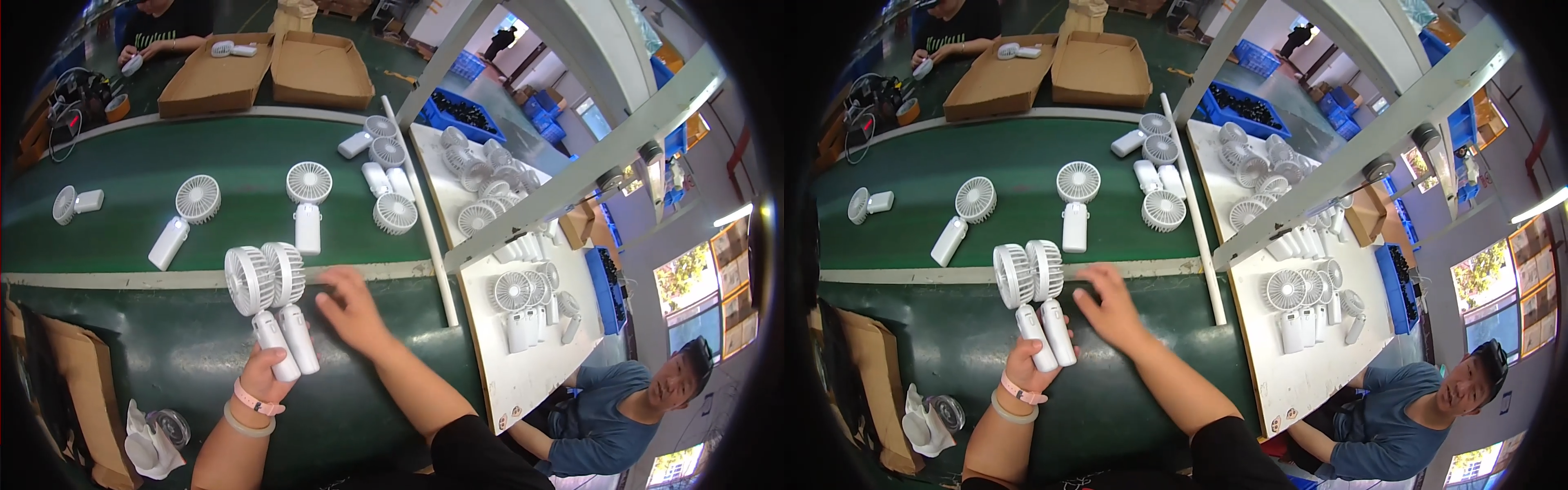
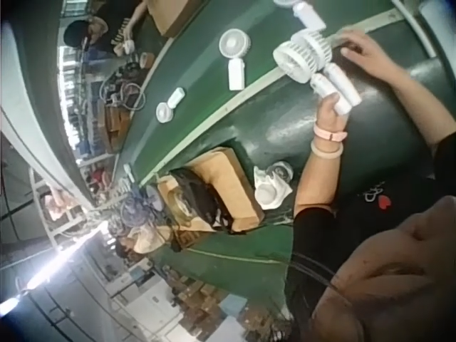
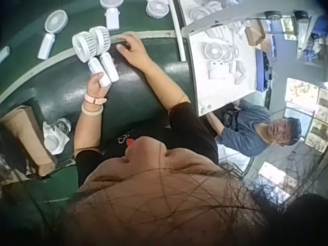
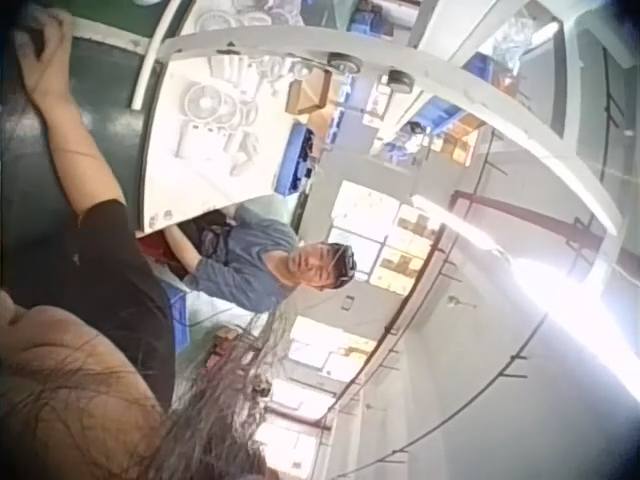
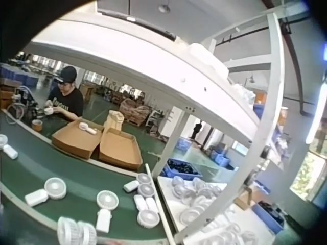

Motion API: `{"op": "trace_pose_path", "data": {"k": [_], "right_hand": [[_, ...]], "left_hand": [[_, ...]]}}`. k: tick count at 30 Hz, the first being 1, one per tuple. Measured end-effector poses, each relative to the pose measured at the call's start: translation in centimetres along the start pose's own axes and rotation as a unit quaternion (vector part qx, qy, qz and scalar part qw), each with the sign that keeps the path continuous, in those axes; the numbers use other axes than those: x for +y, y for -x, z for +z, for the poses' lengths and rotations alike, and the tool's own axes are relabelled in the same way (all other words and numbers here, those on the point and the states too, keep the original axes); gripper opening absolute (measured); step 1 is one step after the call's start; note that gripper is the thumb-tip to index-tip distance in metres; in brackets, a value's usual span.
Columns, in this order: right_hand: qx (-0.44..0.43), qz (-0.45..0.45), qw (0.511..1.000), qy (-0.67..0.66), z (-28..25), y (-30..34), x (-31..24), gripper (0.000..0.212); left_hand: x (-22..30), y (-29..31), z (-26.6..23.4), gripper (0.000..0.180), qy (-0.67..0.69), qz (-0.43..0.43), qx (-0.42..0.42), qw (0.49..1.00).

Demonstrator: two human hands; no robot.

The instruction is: Checking and sorting small white portable fans on an electronics assembly line.

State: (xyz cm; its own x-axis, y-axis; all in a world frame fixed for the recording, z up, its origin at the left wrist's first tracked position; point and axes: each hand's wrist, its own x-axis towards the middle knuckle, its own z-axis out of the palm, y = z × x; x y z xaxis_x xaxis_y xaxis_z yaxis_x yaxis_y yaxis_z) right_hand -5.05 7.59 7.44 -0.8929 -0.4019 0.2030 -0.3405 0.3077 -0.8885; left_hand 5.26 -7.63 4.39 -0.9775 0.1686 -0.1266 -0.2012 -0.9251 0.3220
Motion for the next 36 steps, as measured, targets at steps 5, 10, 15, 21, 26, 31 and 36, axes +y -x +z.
{"op": "trace_pose_path", "data": {"k": [5, 10, 15, 21, 26, 31, 36], "right_hand": [[0.133, -0.028, 0.896, 0.423, -7.4, -7.7, 4.6, 0.070], [0.114, 0.029, 0.857, 0.501, -10.3, -9.9, 8.6, 0.074], [0.107, 0.007, 0.849, 0.517, -5.3, -8.0, 4.8, 0.070], [0.043, -0.116, 0.907, 0.403, -1.6, -5.5, 1.9, 0.070], [-0.006, -0.158, 0.923, 0.352, -1.4, -6.0, 3.0, 0.066], [0.041, -0.089, 0.894, 0.438, -2.6, -6.6, 3.8, 0.063], [0.132, -0.008, 0.875, 0.465, -5.8, -7.4, 5.9, 0.066]], "left_hand": [[0.0, -0.1, 0.8, 0.063, 0.001, -0.029, -0.014, 0.999], [-0.1, -0.4, 1.2, 0.066, -0.006, -0.034, -0.017, 0.999], [0.1, -0.2, 0.7, 0.068, -0.028, -0.014, 0.002, 1.000], [-0.1, -0.5, 0.8, 0.070, -0.008, -0.004, 0.016, 1.000], [-0.4, -0.4, 0.4, 0.070, -0.023, 0.017, 0.024, 0.999], [-0.1, -0.5, 0.3, 0.070, -0.023, 0.026, 0.016, 0.999], [-0.2, -0.8, 0.7, 0.070, -0.006, 0.012, -0.002, 1.000]]}}
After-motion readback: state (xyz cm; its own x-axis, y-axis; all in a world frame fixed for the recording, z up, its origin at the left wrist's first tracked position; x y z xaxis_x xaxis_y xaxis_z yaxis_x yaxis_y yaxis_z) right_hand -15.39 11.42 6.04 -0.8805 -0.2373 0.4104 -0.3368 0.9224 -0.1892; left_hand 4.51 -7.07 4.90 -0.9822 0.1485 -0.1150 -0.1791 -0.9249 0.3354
